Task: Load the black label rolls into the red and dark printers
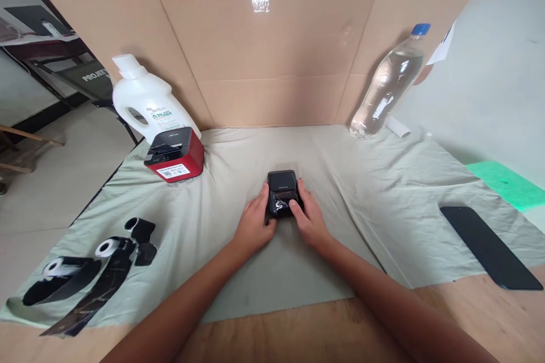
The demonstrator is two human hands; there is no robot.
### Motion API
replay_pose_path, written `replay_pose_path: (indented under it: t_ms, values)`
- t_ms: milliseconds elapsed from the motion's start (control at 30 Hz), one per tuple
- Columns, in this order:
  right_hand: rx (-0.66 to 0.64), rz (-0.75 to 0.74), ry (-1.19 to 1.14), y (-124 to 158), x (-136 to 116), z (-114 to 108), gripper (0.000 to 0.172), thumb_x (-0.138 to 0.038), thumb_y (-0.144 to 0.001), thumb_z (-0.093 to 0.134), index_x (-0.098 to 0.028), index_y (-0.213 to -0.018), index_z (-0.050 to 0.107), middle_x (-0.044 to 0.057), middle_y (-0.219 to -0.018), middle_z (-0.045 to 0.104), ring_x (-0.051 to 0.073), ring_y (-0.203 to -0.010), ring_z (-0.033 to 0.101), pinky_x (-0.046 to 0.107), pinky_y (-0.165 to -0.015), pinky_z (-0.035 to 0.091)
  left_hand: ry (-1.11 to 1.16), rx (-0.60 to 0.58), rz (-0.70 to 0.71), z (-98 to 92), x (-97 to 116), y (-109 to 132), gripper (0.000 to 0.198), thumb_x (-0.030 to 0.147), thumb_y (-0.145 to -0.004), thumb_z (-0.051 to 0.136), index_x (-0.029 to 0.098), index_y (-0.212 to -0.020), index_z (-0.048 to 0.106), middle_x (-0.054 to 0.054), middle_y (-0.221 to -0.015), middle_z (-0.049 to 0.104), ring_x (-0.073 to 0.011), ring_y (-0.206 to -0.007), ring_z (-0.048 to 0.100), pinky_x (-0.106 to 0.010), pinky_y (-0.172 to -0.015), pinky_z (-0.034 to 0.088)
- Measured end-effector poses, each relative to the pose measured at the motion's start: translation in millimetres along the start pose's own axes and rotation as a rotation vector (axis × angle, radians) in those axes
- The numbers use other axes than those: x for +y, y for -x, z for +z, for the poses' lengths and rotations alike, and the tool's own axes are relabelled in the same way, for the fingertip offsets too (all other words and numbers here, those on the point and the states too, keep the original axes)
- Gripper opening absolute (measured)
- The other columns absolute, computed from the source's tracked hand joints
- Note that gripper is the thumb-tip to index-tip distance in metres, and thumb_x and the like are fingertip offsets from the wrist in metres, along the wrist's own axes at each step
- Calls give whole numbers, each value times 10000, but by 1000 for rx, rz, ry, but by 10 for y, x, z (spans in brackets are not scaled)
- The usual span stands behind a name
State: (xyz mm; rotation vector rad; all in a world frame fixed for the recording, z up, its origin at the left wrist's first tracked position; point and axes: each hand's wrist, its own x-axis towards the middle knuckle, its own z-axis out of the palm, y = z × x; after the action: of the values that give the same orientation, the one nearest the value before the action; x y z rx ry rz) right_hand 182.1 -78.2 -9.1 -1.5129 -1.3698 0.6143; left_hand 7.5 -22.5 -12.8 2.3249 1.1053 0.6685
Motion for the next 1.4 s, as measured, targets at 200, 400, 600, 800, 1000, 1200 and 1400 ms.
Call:
replay_pose_path:
  t_ms: [200, 400, 600, 800, 1000, 1200, 1400]
  values:
    - [-44, 8, 51, 67, 11, -9, 684, -493, -992, 383, -156, -1580, 294, 153, -1552, 443, 304, -1443, 375, 550, -1190, 320, -117, -6, -26, 14, -17, 12, 879, 106, -783, 482, 138, -1602, 164, -157, -1625, 315, -291, -1518, 285, -530, -1219, 271]
    - [-57, 18, 98, 101, -15, -17, 693, -451, -983, 403, -123, -1579, 272, 172, -1533, 452, 305, -1411, 397, 530, -1175, 341, -164, -22, -86, -6, -8, -22, 815, 118, -788, 500, 144, -1572, 280, -136, -1604, 366, -278, -1511, 303, -512, -1234, 249]
    - [-20, -19, 212, 100, -16, -17, 675, -434, -952, 451, -143, -1549, 333, 174, -1383, 590, 337, -1266, 507, 575, -1085, 405, -256, -30, -33, -73, -72, -54, 776, 1, -799, 406, 180, -1552, 352, -92, -1581, 414, -233, -1486, 363, -506, -1236, 261]
    - [-48, -25, 219, 109, -32, -28, 691, -459, -949, 443, -145, -1550, 313, 171, -1407, 573, 350, -1256, 500, 590, -1066, 402, -334, -23, 65, -150, -217, -156, 808, -81, -733, 359, 211, -1476, 482, -49, -1503, 519, -200, -1446, 429, -517, -1241, 258]
    - [-41, -38, 251, 120, -48, -18, 736, -473, -924, 470, -125, -1549, 297, 184, -1428, 553, 357, -1223, 517, 592, -1063, 395, -327, -64, 97, -186, -261, -222, 819, -96, -692, 355, 190, -1441, 521, -46, -1457, 566, -214, -1431, 451, -556, -1250, 222]
    - [-38, -35, 274, 103, -71, -42, 723, -477, -918, 461, -99, -1522, 340, 191, -1357, 602, 343, -1166, 547, 574, -1037, 423, -305, -52, 65, -156, -225, -193, 786, -71, -731, 367, 196, -1458, 502, -42, -1473, 550, -207, -1432, 450, -536, -1253, 222]
    - [-65, 17, 212, 98, -95, -58, 719, -465, -918, 469, -114, -1532, 342, 174, -1354, 607, 334, -1180, 529, 566, -1048, 412, -168, -68, -4, -193, -173, -179, 643, 41, -863, 376, 202, -1477, 480, -44, -1505, 514, -183, -1439, 438, -498, -1255, 218]
